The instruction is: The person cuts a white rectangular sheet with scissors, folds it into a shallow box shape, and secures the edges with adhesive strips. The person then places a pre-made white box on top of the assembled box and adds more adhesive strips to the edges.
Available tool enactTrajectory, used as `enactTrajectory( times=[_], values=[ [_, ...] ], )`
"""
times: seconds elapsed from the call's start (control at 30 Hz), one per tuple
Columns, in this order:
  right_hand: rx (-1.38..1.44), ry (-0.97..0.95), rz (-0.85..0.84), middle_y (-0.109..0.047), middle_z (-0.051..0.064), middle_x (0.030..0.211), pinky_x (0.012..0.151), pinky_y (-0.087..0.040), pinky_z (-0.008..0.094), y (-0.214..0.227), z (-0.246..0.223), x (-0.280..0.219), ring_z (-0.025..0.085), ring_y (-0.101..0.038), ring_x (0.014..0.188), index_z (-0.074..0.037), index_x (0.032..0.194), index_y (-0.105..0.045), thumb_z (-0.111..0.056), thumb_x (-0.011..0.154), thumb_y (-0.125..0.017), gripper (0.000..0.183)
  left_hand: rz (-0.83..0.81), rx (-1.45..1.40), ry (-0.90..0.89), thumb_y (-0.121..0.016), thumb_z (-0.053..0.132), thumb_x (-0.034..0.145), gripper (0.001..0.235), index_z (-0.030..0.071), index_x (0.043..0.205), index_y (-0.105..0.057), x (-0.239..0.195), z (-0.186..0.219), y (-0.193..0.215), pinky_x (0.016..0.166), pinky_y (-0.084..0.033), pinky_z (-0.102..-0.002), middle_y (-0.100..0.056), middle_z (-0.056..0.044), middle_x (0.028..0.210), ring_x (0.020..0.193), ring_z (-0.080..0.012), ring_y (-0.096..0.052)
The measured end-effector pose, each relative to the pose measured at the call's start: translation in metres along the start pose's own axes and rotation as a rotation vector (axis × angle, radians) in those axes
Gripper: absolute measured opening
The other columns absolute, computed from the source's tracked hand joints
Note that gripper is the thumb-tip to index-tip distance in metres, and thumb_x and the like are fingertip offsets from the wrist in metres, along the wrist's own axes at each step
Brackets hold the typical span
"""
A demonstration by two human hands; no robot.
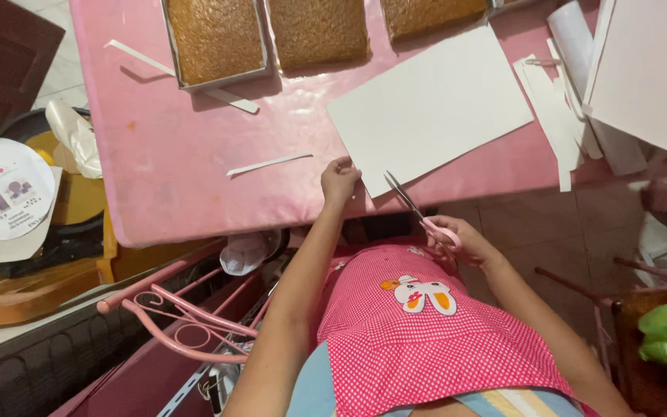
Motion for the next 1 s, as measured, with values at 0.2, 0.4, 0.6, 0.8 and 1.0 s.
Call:
enactTrajectory(
  times=[0.2,0.4,0.6,0.8,1.0],
  values=[
    [-0.025,-0.041,-0.056,-0.069,0.018,0.072,0.035,-0.056,0.031,0.002,0.013,-0.015,0.02,-0.069,0.049,0.004,0.132,-0.058,-0.023,0.08,-0.08,0.062,-0.042,-0.099,-0.008,-0.082,0.006,0.076,0.048,0.012,0.122,-0.07,0.024,-0.023,-0.002,0.074,-0.067,-0.038,-0.078,-0.008,0.096,0.091,-0.0164,-0.074],
    [0.002,-0.081,-0.059,-0.07,0.018,0.069,0.031,-0.054,0.029,-0.001,0.031,-0.015,0.02,-0.068,0.045,0.005,0.132,-0.057,-0.02,0.077,-0.082,0.065,-0.083,-0.138,0.035,-0.082,0.006,0.078,0.049,0.013,0.124,-0.068,0.022,-0.019,0.0,0.082,-0.064,-0.034,-0.079,-0.008,0.097,0.092,-0.016,-0.074],
    [0.025,0.012,-0.001,-0.069,0.021,0.072,0.031,-0.054,0.032,-0.019,0.059,0.016,0.024,-0.068,0.044,0.003,0.136,-0.055,-0.016,0.08,-0.081,0.064,-0.11,-0.218,0.051,-0.082,0.003,0.079,0.05,0.01,0.126,-0.066,0.009,-0.01,0.002,0.081,-0.065,-0.032,-0.078,-0.012,0.1,0.089,-0.0185,-0.075],
    [0.04,0.091,0.124,-0.068,0.017,0.079,0.034,-0.053,0.026,-0.04,0.074,0.044,0.023,-0.071,0.054,-0.002,0.139,-0.056,-0.005,0.084,-0.078,0.059,-0.127,-0.344,0.127,-0.077,-0.001,0.083,0.046,0.005,0.126,-0.06,-0.006,0.0,-0.003,0.06,-0.07,-0.044,-0.075,-0.013,0.102,0.075,-0.0311,-0.077],
    [-0.009,0.079,0.126,-0.068,0.017,0.079,0.035,-0.053,0.025,-0.04,0.077,0.046,0.022,-0.07,0.055,-0.004,0.14,-0.056,-0.007,0.082,-0.082,0.064,-0.11,-0.337,0.106,-0.077,-0.001,0.084,0.044,0.004,0.124,-0.061,-0.007,0.0,-0.003,0.06,-0.07,-0.044,-0.075,-0.012,0.101,0.074,-0.0314,-0.077]
  ],
)
Point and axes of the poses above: each hand's wrist, its own x-axis towards the middle knuckle, its own y-axis out of the back of the hand, z = x × y, the point moved 4 cm from there along x, towards the middle knuckle
